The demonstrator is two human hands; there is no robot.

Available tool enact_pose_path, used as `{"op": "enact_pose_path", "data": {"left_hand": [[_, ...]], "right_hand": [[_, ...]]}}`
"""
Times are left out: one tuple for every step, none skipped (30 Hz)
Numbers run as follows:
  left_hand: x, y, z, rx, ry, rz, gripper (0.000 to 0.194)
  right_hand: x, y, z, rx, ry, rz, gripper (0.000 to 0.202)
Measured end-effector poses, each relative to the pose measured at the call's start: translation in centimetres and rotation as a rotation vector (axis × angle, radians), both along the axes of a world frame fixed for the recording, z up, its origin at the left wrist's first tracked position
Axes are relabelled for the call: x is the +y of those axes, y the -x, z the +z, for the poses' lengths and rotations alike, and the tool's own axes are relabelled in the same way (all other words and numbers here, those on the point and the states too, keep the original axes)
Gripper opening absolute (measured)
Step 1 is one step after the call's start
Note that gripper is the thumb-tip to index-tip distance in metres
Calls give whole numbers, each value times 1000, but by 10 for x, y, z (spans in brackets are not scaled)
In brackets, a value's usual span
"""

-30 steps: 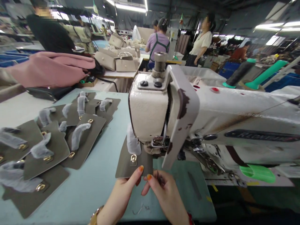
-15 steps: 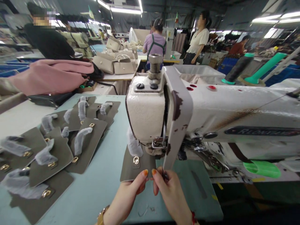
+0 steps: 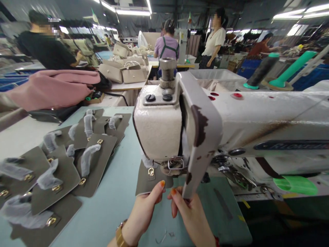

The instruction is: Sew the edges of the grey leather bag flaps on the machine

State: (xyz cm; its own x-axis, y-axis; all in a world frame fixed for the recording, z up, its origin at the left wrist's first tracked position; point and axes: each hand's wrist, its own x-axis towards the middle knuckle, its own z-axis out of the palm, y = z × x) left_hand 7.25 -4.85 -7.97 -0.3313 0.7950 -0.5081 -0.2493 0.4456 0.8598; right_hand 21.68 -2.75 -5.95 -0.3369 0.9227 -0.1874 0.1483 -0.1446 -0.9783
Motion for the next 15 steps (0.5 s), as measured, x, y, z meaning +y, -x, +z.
{"op": "enact_pose_path", "data": {"left_hand": [[2,1,0,9,-6,-7,49],[4,1,1,17,-11,-16,50],[6,1,1,24,-13,-26,52],[8,1,2,31,-16,-39,53],[10,1,3,39,-24,-47,55],[12,1,3,45,-36,-51,56],[14,2,4,49,-51,-51,56],[16,3,5,50,-67,-53,55],[17,3,5,50,-83,-54,53],[19,4,5,48,-97,-56,51],[20,5,5,46,-106,-58,48],[22,6,5,45,-108,-63,46],[23,7,5,46,-112,-66,44],[24,8,5,48,-115,-67,43],[26,9,4,52,-117,-69,43]], "right_hand": [[-2,-1,-4,7,28,10,39],[-5,-2,-8,7,54,21,40],[-7,-3,-12,-2,75,31,42],[-9,-4,-17,-17,94,40,43],[-11,-5,-22,-33,108,48,44],[-12,-6,-27,-48,118,54,45],[-14,-6,-33,-61,128,60,45],[-16,-7,-39,-74,135,67,46],[-17,-7,-45,-88,138,75,47],[-19,-7,-52,-98,137,82,48],[-20,-6,-58,-108,132,89,48],[-22,-6,-63,-117,126,97,49],[-23,-5,-67,-123,117,103,49],[-24,-5,-71,-127,109,108,48],[-25,-5,-74,-131,102,114,48]]}}
